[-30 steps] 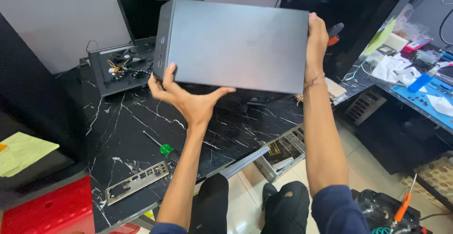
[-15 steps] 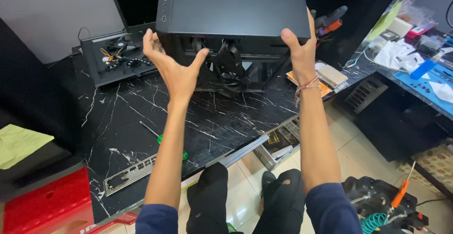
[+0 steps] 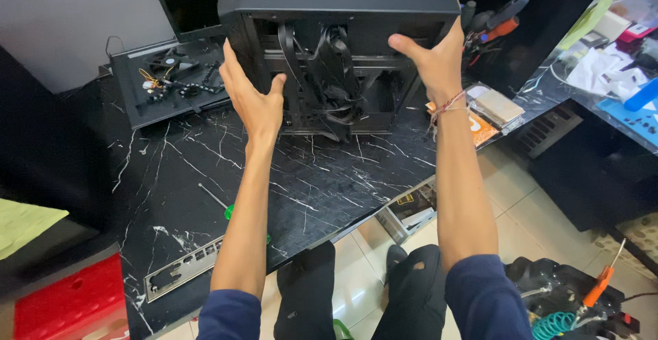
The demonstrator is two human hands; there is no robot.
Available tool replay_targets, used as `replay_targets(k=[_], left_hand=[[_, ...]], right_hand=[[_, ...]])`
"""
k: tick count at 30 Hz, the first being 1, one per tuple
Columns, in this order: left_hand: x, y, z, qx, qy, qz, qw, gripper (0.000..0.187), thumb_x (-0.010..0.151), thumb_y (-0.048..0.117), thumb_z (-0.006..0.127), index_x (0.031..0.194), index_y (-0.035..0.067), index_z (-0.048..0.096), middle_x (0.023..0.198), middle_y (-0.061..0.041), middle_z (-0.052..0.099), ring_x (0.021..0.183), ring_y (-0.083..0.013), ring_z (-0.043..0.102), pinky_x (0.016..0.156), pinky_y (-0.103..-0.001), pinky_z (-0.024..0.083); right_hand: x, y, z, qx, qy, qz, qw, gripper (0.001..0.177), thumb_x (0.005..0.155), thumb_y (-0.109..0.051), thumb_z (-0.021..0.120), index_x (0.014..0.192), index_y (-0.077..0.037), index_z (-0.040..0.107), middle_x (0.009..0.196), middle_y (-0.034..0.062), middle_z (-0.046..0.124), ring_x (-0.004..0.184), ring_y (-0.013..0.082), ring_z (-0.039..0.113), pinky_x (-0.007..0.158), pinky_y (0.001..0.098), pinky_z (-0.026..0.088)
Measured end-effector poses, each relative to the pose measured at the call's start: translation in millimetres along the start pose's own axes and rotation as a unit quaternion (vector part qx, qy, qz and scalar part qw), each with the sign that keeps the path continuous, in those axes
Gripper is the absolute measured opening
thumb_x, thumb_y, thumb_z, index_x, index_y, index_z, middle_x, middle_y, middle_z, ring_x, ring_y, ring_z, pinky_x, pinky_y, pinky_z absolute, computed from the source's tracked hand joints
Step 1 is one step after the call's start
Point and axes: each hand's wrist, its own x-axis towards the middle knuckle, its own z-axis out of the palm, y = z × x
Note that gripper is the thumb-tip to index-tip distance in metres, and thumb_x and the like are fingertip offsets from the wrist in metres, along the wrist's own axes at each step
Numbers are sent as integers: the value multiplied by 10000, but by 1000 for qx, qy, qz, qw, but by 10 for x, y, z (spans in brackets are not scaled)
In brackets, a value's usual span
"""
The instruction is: The person removes the side panel of a computer case and proceeds to organize the internal cables. They gather the wires into a bundle, secure them with a zip tie, and then separate and route the individual cables within the case.
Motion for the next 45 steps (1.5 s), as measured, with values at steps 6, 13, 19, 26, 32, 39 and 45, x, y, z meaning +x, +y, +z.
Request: replay_targets(k=[6,13,19,26,32,39,45], left_hand=[[-88,78,-65,26,2,9,1000,975,939,69,875,1674,127,236,1584,-179,452,1506,-390,480,1257,-530,389],[-126,188,-279,76,6,30,997,1019,874,124,943,1658,129,293,1461,-167,537,1367,-377,569,1193,-455,433],[-293,426,-470,62,3,18,998,959,928,134,896,1669,149,286,1464,-141,531,1391,-352,571,1216,-454,430],[-535,473,-582,89,12,135,987,773,1031,162,867,1594,90,342,1559,-186,445,1493,-369,454,1243,-493,415],[-779,688,-312,37,-135,275,951,142,1068,84,724,1197,42,687,1098,-102,683,942,-254,690,830,-378,521],[-694,557,-63,72,-211,270,937,165,1084,180,718,1224,98,748,824,17,573,766,-252,680,626,-427,514],[-500,629,-22,35,-255,233,938,32,965,108,769,983,135,774,710,78,665,675,-175,668,622,-377,496]], right_hand=[[21,-127,-1,-30,10,22,999,727,874,-156,993,1414,-59,516,1396,159,650,1318,307,628,1155,453,516],[35,-180,17,-4,13,-17,1000,461,967,-154,920,1305,-67,618,1273,102,701,1197,221,656,1073,399,563],[-115,-361,-40,-34,-2,-37,999,491,1029,-142,896,1388,-53,573,1364,136,660,1290,281,623,1134,438,525],[-664,-633,152,-112,144,-85,980,719,1036,-39,949,1518,-158,428,1529,95,515,1467,264,528,1260,409,436],[-1308,-915,407,-146,106,-84,980,66,1009,9,660,1001,-32,609,1006,126,614,964,277,613,903,378,490],[-1677,-1030,253,-125,-107,-24,986,72,1033,48,681,1028,-21,659,971,98,690,844,203,681,829,328,580],[-1701,-1050,174,-137,-109,15,985,101,1053,29,660,1118,-43,632,1004,76,694,882,184,671,852,326,574]])
